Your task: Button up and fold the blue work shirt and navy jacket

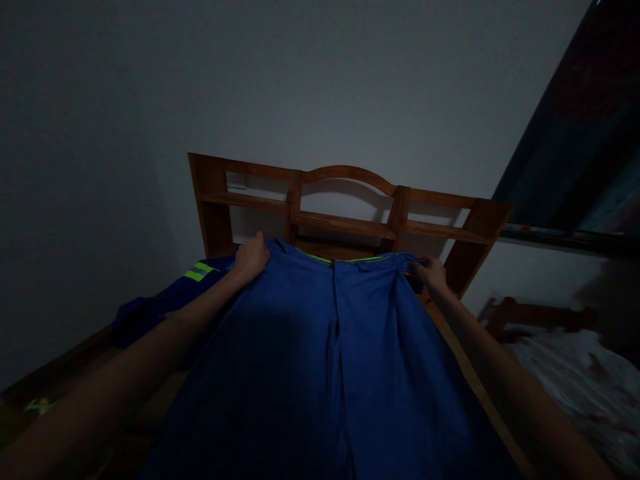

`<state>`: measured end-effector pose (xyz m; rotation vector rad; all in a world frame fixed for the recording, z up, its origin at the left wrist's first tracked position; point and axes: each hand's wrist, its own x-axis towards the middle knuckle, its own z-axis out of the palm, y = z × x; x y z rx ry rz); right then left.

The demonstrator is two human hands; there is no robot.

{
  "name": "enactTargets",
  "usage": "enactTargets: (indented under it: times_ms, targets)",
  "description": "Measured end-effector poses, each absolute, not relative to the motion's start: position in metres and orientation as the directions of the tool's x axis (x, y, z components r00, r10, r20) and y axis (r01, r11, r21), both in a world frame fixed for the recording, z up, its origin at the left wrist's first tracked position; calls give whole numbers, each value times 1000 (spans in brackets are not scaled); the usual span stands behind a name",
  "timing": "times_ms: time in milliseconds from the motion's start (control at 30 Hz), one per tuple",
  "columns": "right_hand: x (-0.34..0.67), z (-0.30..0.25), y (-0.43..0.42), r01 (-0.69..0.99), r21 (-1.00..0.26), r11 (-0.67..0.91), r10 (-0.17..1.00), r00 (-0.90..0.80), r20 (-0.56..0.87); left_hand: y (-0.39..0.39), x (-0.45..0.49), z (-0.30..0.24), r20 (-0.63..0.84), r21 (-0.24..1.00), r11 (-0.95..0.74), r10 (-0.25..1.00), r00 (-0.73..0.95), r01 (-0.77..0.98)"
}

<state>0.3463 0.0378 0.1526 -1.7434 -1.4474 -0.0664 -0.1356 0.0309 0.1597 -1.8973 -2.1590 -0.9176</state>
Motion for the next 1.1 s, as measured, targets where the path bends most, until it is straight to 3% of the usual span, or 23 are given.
enactTargets:
  times_ms: [100,167,267,367,467,533,600,733,833,967,1100]
  targets:
    - [331,138,44,841,-535,80,748,304,590,56,-121,153,296,600,78,903,-312,796]
    - [319,119,40,883,-457,110,762,220,609,62,-104,133,242,638,85,921,-304,765]
    - [304,89,22,964,-266,13,836,135,532,51,-73,87,288,624,26,921,-261,781]
    - [289,74,-8,990,19,-142,895,120,429,28,-43,47,430,517,-102,890,-154,850]
    - [264,74,-40,977,213,-11,930,-68,361,11,-19,27,428,439,-320,896,118,840]
    - [240,75,-56,966,188,177,918,-230,321,6,-4,22,375,445,-467,872,315,764]
    - [216,71,-65,955,83,284,902,-295,315,4,7,15,330,467,-520,853,404,716]
    - [188,47,-64,934,-193,302,921,-233,312,2,16,-4,362,551,-520,854,375,652]
    - [191,29,-57,854,-355,381,911,-281,301,4,13,-15,372,610,-552,833,410,569]
    - [200,23,-58,817,-327,475,869,-376,323,8,11,-18,312,639,-529,842,440,559]
    - [199,27,-60,860,-245,448,884,-384,268,5,13,-16,331,641,-532,842,427,554]
